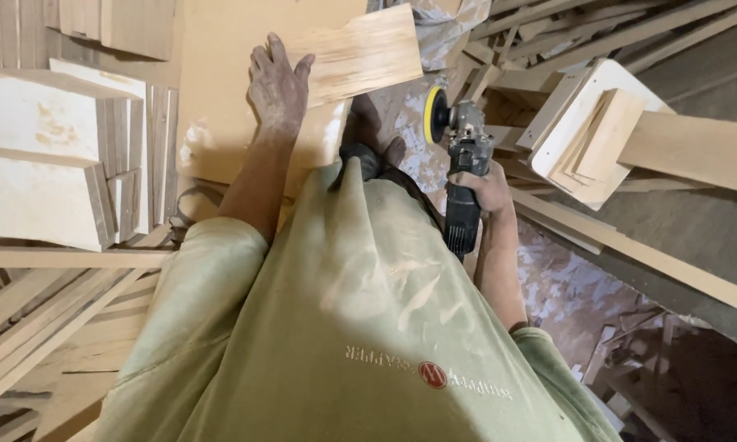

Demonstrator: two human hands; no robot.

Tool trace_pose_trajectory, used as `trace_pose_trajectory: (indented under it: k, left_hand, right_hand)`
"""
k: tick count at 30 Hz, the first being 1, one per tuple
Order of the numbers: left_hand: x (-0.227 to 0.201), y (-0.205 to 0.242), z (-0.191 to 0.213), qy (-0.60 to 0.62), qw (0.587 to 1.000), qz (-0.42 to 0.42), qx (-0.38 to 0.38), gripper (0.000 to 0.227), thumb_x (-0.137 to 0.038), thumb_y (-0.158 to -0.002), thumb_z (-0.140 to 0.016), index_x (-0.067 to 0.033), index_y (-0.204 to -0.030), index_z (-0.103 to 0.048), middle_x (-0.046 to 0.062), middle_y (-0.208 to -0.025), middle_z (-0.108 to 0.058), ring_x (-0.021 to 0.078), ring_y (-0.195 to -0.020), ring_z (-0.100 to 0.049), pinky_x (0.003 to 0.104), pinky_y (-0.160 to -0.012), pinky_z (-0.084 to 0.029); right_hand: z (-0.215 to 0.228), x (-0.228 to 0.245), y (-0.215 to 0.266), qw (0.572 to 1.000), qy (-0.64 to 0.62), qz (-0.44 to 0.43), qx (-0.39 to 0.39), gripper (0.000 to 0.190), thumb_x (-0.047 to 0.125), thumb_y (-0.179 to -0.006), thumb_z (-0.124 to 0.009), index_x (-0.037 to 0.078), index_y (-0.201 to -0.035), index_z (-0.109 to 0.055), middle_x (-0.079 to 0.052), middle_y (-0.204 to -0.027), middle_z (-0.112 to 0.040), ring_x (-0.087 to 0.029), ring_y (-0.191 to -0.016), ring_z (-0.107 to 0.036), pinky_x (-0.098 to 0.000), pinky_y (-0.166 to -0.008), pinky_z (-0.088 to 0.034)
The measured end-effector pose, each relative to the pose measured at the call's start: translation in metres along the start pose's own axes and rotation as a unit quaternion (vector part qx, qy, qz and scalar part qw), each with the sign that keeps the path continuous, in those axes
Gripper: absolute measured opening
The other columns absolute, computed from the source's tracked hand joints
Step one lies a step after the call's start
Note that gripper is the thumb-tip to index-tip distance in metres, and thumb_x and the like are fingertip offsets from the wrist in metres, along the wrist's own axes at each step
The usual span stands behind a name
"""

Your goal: Sanding small wooden pieces using a power sander in a workshop.

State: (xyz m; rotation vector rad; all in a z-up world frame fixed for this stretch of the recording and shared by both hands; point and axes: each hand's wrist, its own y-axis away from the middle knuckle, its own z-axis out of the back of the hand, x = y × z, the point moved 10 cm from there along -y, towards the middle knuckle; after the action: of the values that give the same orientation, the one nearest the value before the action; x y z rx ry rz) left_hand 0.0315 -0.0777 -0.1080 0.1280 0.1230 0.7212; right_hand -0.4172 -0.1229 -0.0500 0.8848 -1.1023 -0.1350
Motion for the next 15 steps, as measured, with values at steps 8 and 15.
trace_pose_trajectory:
  k: [8,15]
  left_hand:
    - [-0.014,0.021,0.043,-0.108,0.994,-0.013,0.022,0.079,-0.070,-0.116,-0.031,-0.0065,-0.164,-0.034,0.016,-0.160,-0.041,0.0324,-0.133,-0.048,0.045,-0.096,-0.050]
    - [-0.024,0.024,0.021,0.068,0.994,-0.071,0.056,0.065,-0.038,-0.121,-0.031,0.0016,-0.170,-0.014,0.020,-0.177,-0.012,0.0346,-0.164,-0.008,0.046,-0.135,-0.007]
  right_hand:
    - [-0.009,0.082,-0.012,0.971,0.214,-0.003,-0.107,0.041,0.038,-0.063,-0.082,0.018,-0.099,-0.078,0.004,-0.092,-0.074,-0.009,-0.089,-0.066,-0.0309,-0.081,-0.054]
    - [-0.046,0.121,-0.034,0.881,0.461,0.047,-0.099,0.080,0.060,-0.074,-0.087,0.006,-0.125,-0.057,-0.021,-0.121,-0.073,-0.044,-0.109,-0.068,-0.0523,-0.097,-0.054]
